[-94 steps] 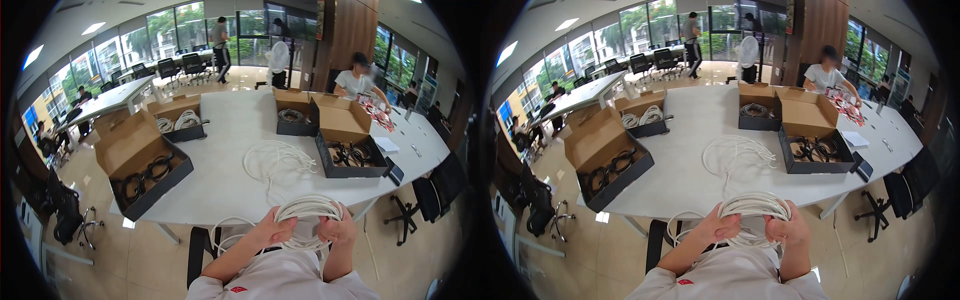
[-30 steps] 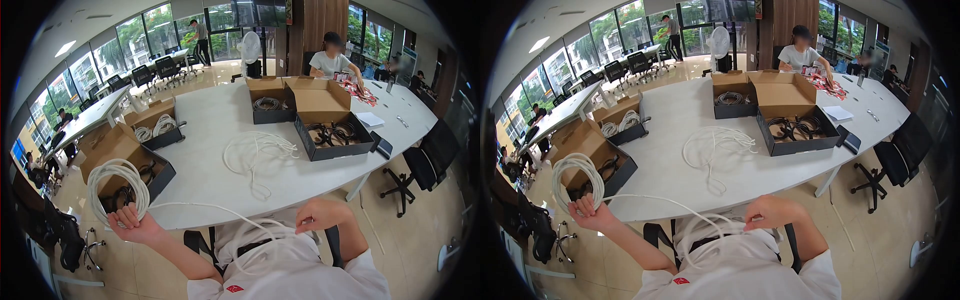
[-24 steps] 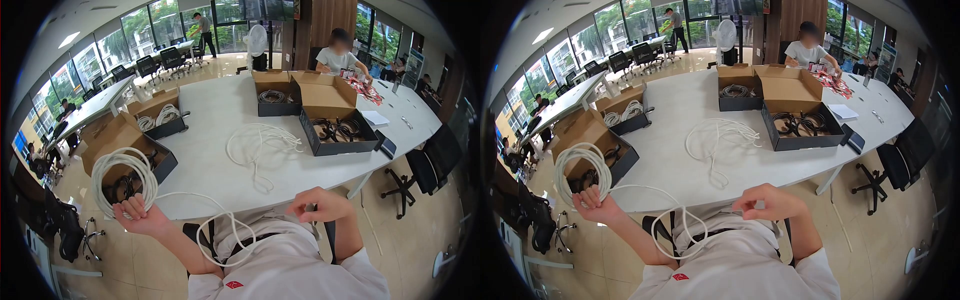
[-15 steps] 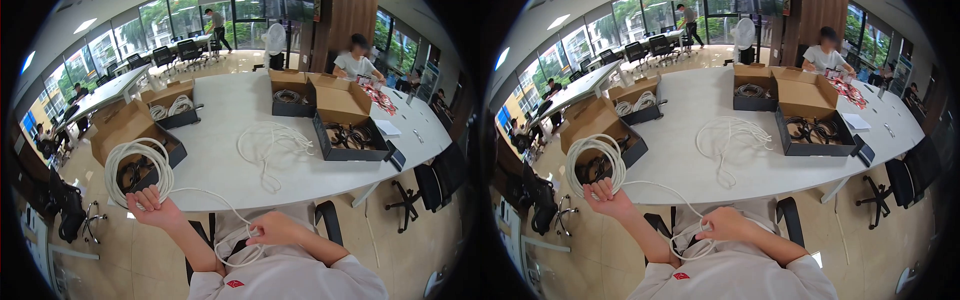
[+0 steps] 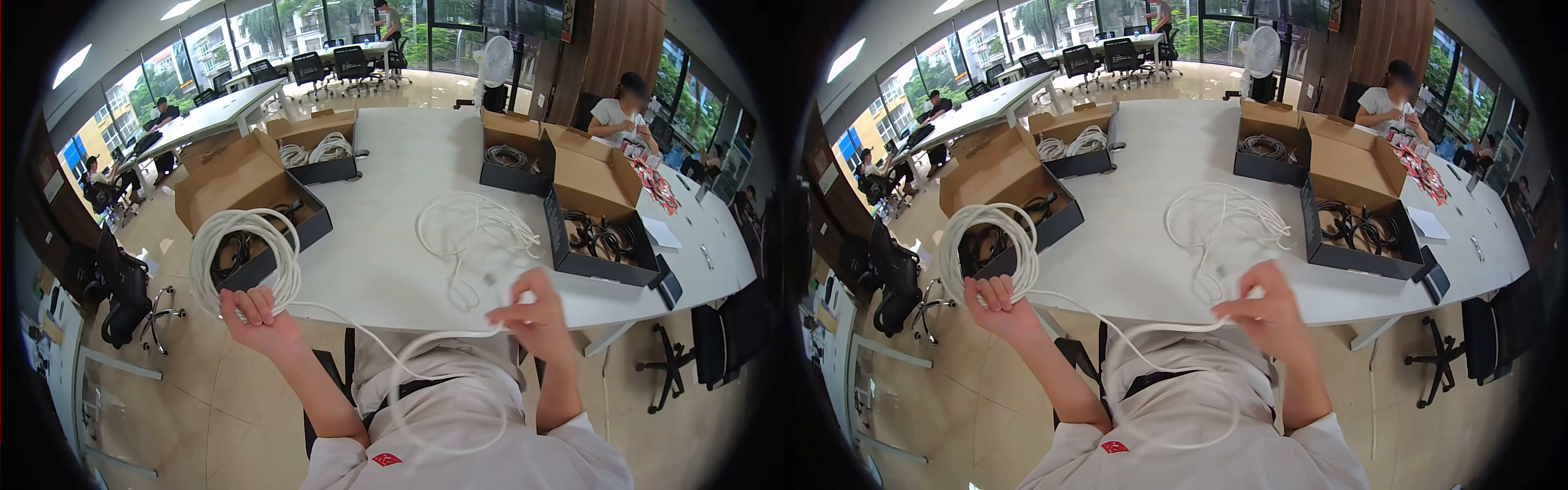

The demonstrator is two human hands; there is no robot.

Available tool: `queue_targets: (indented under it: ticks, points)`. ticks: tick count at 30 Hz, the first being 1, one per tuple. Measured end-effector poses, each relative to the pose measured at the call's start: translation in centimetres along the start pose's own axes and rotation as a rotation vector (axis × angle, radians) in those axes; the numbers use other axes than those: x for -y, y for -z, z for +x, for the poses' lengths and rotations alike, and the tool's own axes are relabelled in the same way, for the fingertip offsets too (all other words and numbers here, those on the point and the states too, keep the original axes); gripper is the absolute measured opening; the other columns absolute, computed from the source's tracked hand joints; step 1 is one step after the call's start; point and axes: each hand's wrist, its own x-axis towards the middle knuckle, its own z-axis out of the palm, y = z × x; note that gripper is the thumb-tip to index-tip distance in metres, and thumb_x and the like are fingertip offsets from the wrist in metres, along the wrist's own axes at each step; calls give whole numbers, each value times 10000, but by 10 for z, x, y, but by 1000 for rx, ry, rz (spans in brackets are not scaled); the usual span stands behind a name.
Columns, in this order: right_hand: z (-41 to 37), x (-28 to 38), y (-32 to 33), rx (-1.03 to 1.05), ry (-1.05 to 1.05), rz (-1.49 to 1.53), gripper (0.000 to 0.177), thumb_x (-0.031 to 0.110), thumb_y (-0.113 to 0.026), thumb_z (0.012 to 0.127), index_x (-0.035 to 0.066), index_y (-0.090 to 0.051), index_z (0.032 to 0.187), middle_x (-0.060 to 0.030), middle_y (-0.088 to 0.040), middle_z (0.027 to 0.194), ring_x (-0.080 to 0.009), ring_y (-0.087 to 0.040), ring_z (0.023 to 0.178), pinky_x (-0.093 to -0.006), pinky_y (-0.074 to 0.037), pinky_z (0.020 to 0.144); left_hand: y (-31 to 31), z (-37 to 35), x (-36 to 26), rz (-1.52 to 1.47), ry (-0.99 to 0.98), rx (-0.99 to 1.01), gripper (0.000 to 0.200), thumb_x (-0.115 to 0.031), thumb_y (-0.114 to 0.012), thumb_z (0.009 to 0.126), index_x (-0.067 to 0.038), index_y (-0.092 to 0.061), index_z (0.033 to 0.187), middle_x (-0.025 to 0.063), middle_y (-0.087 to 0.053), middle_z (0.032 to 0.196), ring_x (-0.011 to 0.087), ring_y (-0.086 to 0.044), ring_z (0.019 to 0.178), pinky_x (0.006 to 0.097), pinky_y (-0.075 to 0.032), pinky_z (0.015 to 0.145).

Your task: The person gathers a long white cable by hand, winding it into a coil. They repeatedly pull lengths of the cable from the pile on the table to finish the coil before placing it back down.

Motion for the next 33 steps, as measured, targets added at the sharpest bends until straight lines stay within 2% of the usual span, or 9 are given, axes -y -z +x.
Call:
queue_targets:
  ticks: [8,12,14,19,21,23,26,28,33]
  points:
    - [29,-58,61,-235,-121,-420,196,-23,-678,685,66,-731,852,-118,-657,806,-249,-606,675,-330,-475,625,-2,1,8,-117,331,0,295,-160,-486,945,-135,-464,652,-61,-254,439,54,-197,362,234,-199,440]
    - [68,-126,65,-214,7,-609,455,-63,-564,770,32,-559,1215,-158,-649,856,-306,-624,789,-366,-493,711,-10,-5,21,-139,400,-10,273,-166,-513,936,-138,-461,670,-62,-248,437,51,-196,360,231,-197,434]
    - [61,-134,72,69,-200,-886,561,-72,-475,827,29,-382,1371,-174,-653,888,-352,-611,855,-380,-493,759,-8,-5,26,-169,460,13,263,-172,-517,939,-139,-464,683,-64,-245,437,51,-200,360,227,-215,435]
    - [16,-61,84,-211,-333,-144,458,-122,-469,810,13,-537,1242,-141,-673,878,-234,-655,774,-348,-524,664,-11,-13,43,-194,497,-95,250,-192,-516,955,-125,-491,716,-60,-238,451,55,-226,380,223,-263,451]
    - [-17,-29,72,-78,-249,137,358,-118,-470,837,0,-582,1156,-117,-668,826,-178,-645,712,-318,-514,614,-13,-15,51,-194,499,-152,246,-195,-517,960,-120,-497,727,-57,-236,461,56,-234,391,226,-269,458]
    - [-23,5,46,455,-137,714,282,-48,-505,881,-6,-578,1150,-114,-673,837,-190,-652,714,-297,-523,656,-16,-22,58,-226,508,-131,243,-199,-524,963,-110,-502,738,-55,-242,475,55,-245,410,224,-283,478]
    - [-15,21,-32,995,-42,643,462,119,-626,879,9,-484,1304,-125,-666,1019,-195,-654,912,-280,-515,745,-25,-35,62,-240,534,-107,246,-199,-522,966,-100,-506,740,-52,-253,481,52,-252,419,221,-295,489]
    - [-31,15,-86,594,-488,808,587,183,-611,901,43,-347,1407,-125,-616,1139,-195,-601,1031,-303,-486,839,-27,-40,60,-252,546,-67,254,-211,-514,973,-99,-512,745,-53,-252,484,53,-252,422,221,-295,491]
    - [-15,-5,-88,57,-635,1284,487,175,-572,926,59,-392,1363,-105,-596,1162,-205,-546,1111,-338,-450,907,-35,-57,57,-209,626,-21,256,-241,-512,978,-115,-518,755,-60,-243,482,49,-243,417,218,-284,475]
